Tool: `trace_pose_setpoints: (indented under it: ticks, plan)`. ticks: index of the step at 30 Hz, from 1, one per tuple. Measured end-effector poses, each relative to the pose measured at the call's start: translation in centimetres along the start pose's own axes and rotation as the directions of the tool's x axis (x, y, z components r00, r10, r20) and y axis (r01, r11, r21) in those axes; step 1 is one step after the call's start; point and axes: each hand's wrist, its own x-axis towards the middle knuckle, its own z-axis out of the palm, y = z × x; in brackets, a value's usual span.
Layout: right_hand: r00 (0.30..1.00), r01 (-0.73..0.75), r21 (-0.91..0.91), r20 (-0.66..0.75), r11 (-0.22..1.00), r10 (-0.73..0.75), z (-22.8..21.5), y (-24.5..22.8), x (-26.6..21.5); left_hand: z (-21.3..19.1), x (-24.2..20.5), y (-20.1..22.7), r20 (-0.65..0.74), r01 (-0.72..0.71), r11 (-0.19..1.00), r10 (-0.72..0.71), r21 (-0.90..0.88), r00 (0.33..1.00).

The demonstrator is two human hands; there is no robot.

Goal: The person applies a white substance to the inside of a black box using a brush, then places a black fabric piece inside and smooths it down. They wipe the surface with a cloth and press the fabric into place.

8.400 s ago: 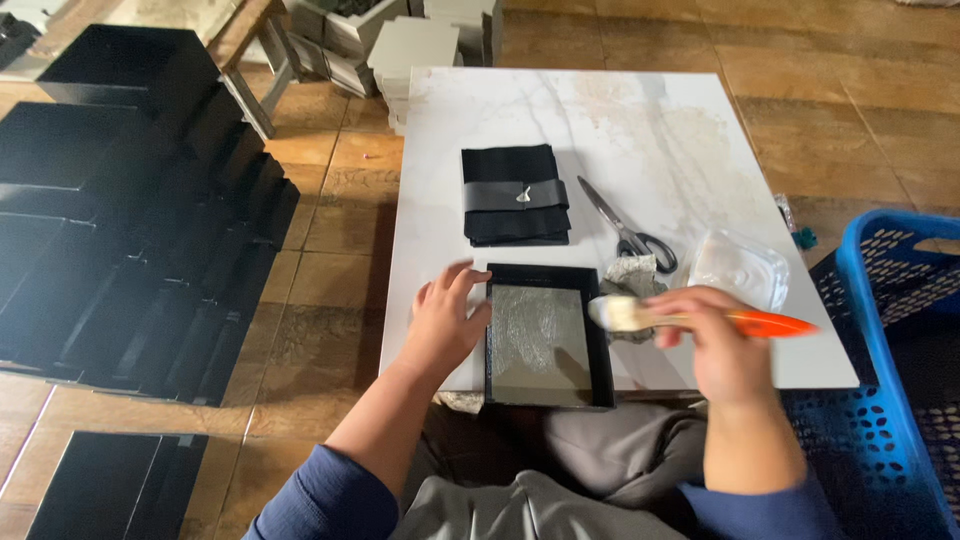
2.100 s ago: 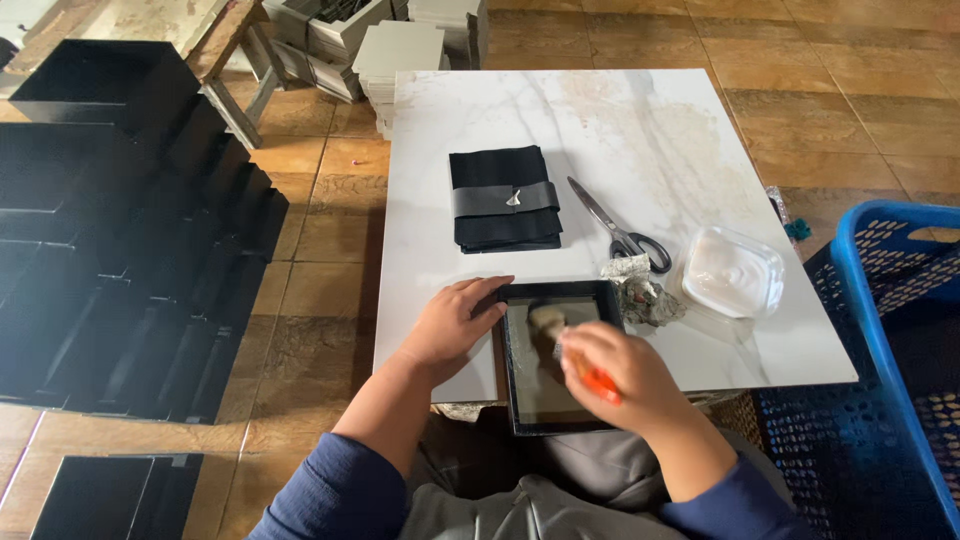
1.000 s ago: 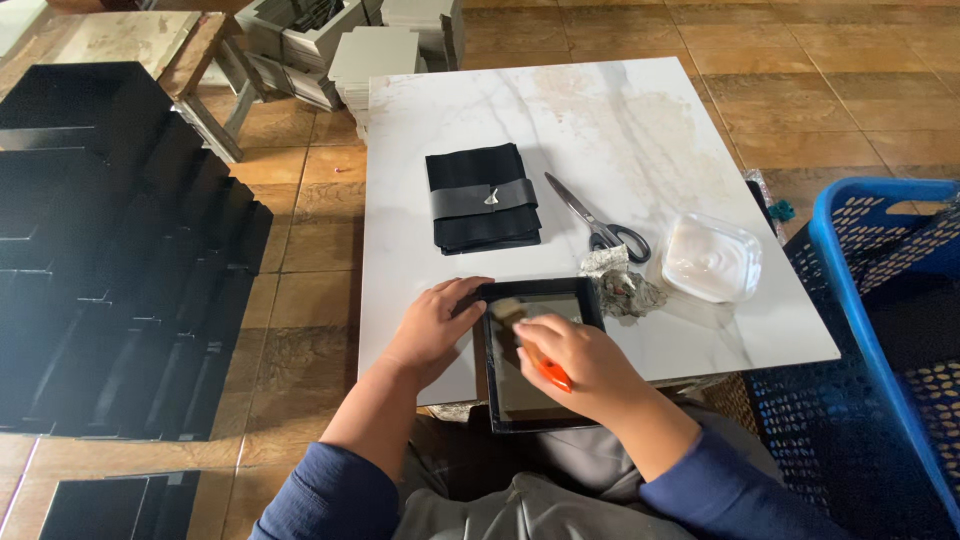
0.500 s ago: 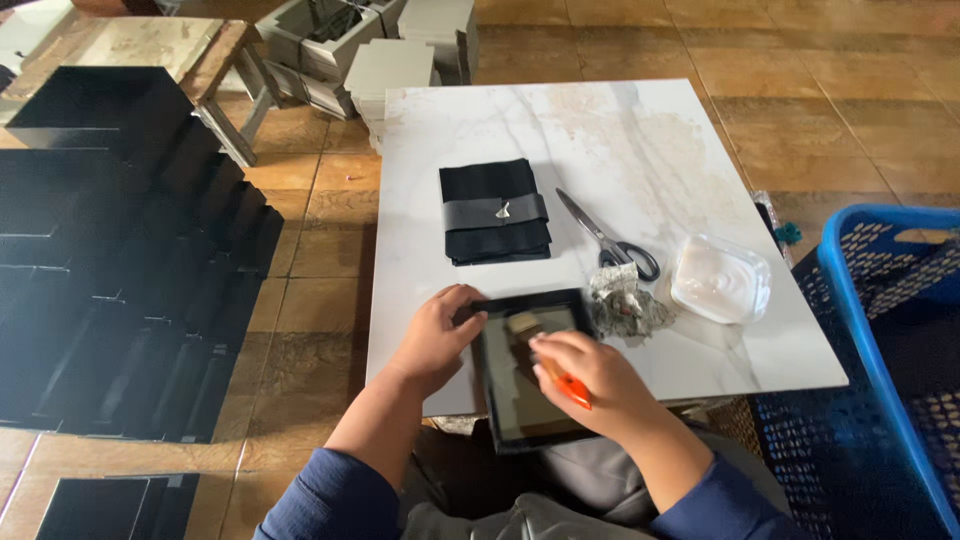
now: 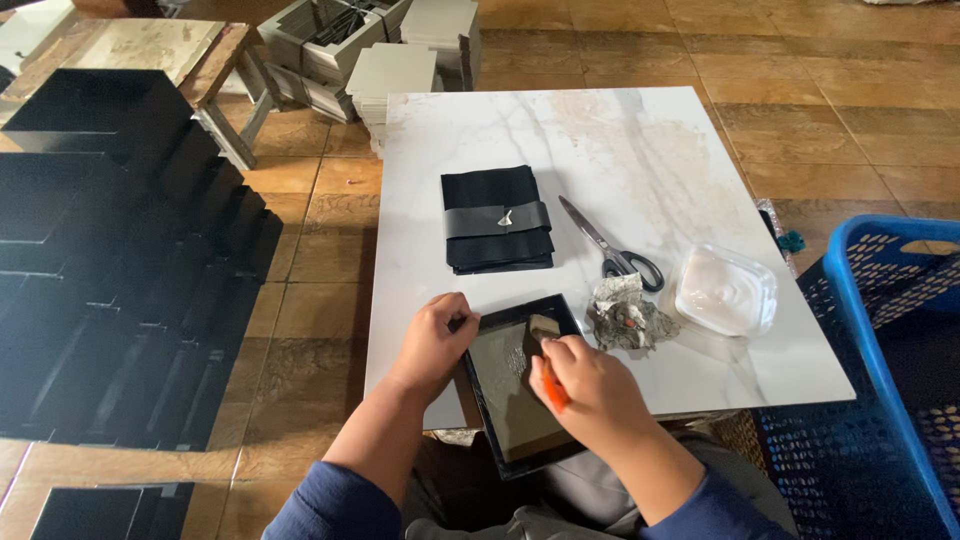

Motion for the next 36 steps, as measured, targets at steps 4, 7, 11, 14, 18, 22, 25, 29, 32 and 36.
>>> trace_pose_setpoints:
  ticks: [4, 7, 11, 14, 18, 22, 25, 29, 32, 36]
  plan:
    - [0.998, -0.05, -0.057, -0.032, 0.997, 0.048, 0.0, -0.2, 0.0, -0.9, -0.4, 1.9, 0.081, 0.098, 0.995, -0.097, -0.001, 0.992]
    - [0.994, 0.104, 0.065, 0.022, 0.992, -0.106, -0.8, 0.4, -0.7, -1.3, -0.5, 2.1, 0.165, 0.117, 0.993, -0.112, -0.017, 0.98]
    - [0.978, 0.207, 0.223, -0.009, 0.953, -0.21, -1.5, 0.1, -1.5, -1.6, -0.5, 2.4, 0.227, 0.119, 0.992, -0.124, 0.036, 0.966]
    - [0.974, 0.219, 0.059, -0.07, 0.974, -0.215, -0.6, -0.1, -1.3, -1.4, -0.5, 1.6, 0.235, 0.073, 0.997, -0.075, 0.017, 0.969]
    - [0.998, 0.059, -0.04, 0.018, 0.997, -0.058, 0.1, -0.9, -0.6, -0.9, -0.5, 0.3, 0.258, -0.046, 0.999, 0.044, 0.0, 0.965]
    - [0.992, 0.047, -0.25, 0.127, 0.967, -0.016, 0.6, -1.5, 0.0, -0.9, -0.5, 0.0, 0.271, -0.2, 0.979, 0.185, 0.026, 0.945]
    - [0.984, 0.004, -0.22, 0.175, 0.975, 0.036, 1.1, -1.6, 0.4, -0.8, -0.2, -0.1, 0.267, -0.224, 0.974, 0.207, 0.037, 0.941]
    - [0.963, -0.09, -0.27, 0.221, 0.959, 0.152, 1.7, -1.9, 1.1, -1.0, -0.3, 0.1, 0.272, -0.217, 0.976, 0.217, -0.032, 0.938]
    - [0.969, -0.122, -0.276, 0.176, 0.953, 0.175, 1.6, -2.3, 2.1, -0.7, -0.3, -0.2, 0.234, -0.226, 0.973, 0.23, -0.046, 0.945]
    - [0.983, -0.157, -0.297, 0.046, 0.942, 0.179, 1.6, -2.7, 2.8, -0.1, -0.4, -1.1, 0.207, -0.151, 0.987, 0.135, 0.061, 0.969]
